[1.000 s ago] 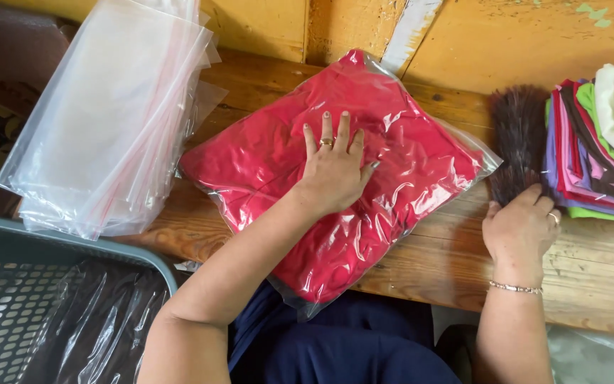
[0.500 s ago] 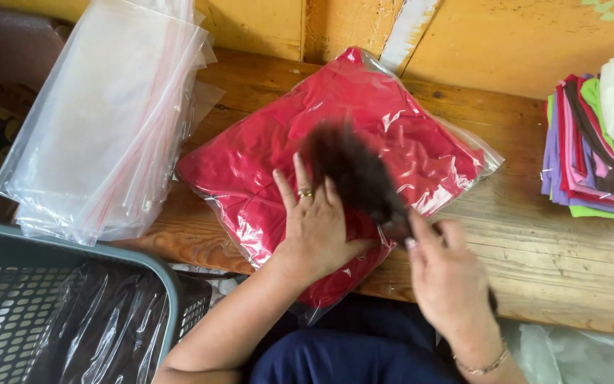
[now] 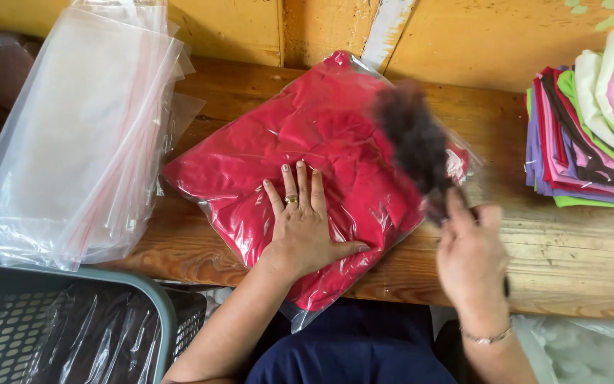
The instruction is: The person places a folded red garment into a clear plastic bag, seals it, and repeatedly presses and rubs the bag with a small brush to remove air and smooth the contents. The sealed bag is then placed into a gray plastic basket.
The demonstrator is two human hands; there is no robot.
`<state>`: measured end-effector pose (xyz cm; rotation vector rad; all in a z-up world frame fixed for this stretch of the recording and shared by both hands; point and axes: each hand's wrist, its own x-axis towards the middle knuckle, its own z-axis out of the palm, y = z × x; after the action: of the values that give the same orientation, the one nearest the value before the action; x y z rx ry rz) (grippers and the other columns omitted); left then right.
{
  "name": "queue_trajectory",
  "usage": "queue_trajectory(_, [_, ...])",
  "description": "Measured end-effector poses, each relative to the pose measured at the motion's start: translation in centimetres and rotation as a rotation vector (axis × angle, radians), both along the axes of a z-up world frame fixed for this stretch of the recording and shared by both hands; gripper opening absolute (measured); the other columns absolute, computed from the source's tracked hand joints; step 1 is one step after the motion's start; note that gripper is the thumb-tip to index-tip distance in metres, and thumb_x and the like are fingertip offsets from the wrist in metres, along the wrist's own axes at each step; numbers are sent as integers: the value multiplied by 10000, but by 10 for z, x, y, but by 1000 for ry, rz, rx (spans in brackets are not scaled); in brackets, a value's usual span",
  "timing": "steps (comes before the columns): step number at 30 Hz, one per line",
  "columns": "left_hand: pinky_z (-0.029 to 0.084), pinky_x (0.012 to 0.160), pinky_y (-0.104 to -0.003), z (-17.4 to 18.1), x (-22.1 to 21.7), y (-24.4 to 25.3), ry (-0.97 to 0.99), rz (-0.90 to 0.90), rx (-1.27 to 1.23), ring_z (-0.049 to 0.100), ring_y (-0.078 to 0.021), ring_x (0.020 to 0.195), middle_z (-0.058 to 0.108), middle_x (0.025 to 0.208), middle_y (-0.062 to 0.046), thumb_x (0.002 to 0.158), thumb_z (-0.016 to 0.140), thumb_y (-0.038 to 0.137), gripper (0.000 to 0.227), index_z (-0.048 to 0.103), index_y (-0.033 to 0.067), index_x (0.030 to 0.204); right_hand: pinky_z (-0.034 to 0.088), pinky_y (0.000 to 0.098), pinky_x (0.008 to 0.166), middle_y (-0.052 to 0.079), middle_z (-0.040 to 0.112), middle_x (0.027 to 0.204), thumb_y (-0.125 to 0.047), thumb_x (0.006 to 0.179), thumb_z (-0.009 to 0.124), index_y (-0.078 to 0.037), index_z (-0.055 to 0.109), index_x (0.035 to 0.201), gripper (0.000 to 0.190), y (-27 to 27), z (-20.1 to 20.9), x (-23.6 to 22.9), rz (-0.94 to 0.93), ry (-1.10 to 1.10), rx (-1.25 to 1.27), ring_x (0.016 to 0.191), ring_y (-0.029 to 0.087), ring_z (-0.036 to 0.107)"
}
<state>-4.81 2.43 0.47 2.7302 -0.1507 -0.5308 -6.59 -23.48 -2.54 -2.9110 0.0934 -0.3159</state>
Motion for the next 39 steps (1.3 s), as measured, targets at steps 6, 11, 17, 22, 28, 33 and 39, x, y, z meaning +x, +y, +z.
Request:
queue_trajectory(6, [-186, 1181, -670, -2, -2, 0, 0, 25, 13, -141, -487, 1541, -26, 1670, -319, 693, 649, 892, 1499, -13, -141, 1554, 623, 485, 723, 55, 548, 1155, -267, 920, 627, -342, 674, 1318, 408, -13, -68, 6, 170, -32, -125, 871, 384, 729])
queue_trajectory(11, [-14, 1130, -766, -71, 1, -2, -369, -16, 197, -9, -564, 1496, 63, 1631, -348, 602, 455, 1132, 1575, 163, -103, 1535, 552, 530, 811, 181, 523, 1082, -183, 978, 676, -183, 756, 1297, 328, -90, -54, 64, -55, -105, 59, 799, 424, 638])
queue_trajectory(17, [-24, 1129, -761, -51, 0, -4, -234, -147, 166, -46, -579, 1493, 17, 1631, -367, 577, 639, 1077, 1611, 134, -111, 1540, 434, 486, 1029, 229, 652, 1246, -320, 971, 657, -26, 714, 1230, 396, -35, 2, 107, 75, -29, 314, 1171, 414, 596])
queue_trajectory(22, [-34, 1154, -724, -44, -7, 4, -216, -287, 34, -59, -548, 1509, 24, 1642, -345, 539, 849, 930, 1591, 167, -103, 1538, 510, 570, 893, 280, 590, 1216, -510, 947, 593, -96, 574, 1426, 633, -22, 4, 99, -2, 290, 83, 1042, 522, 637])
queue_trajectory(28, [-28, 1197, -653, -35, 21, 8, -242, -334, -70, -53, -541, 1513, 74, 1667, -263, 532, 892, 814, 1425, 293, 11, 1545, 483, 523, 703, 155, 562, 714, -372, 1092, 687, -16, 513, 854, 462, -69, -29, 88, -165, 21, 99, 713, 412, 595])
queue_trajectory(33, [182, 1144, -782, -39, 55, -1, -758, -201, 24, 245, -592, 1454, 318, 1589, -258, 692, 879, 488, 910, 519, 100, 1433, 530, 638, 779, 216, 387, 1190, -162, 1045, 731, 66, 595, 1357, 410, -53, 5, 90, -70, -377, 155, 835, 499, 626])
queue_trajectory(39, [112, 1248, -641, -44, 56, -10, -769, 62, -336, 83, -548, 1531, 140, 1667, -284, 1044, 509, 478, 719, 347, -1, 1554, 599, 527, 703, 154, 523, 1150, -104, 943, 612, -100, 662, 1335, 396, 29, -3, 7, 164, -209, 32, 887, 496, 690])
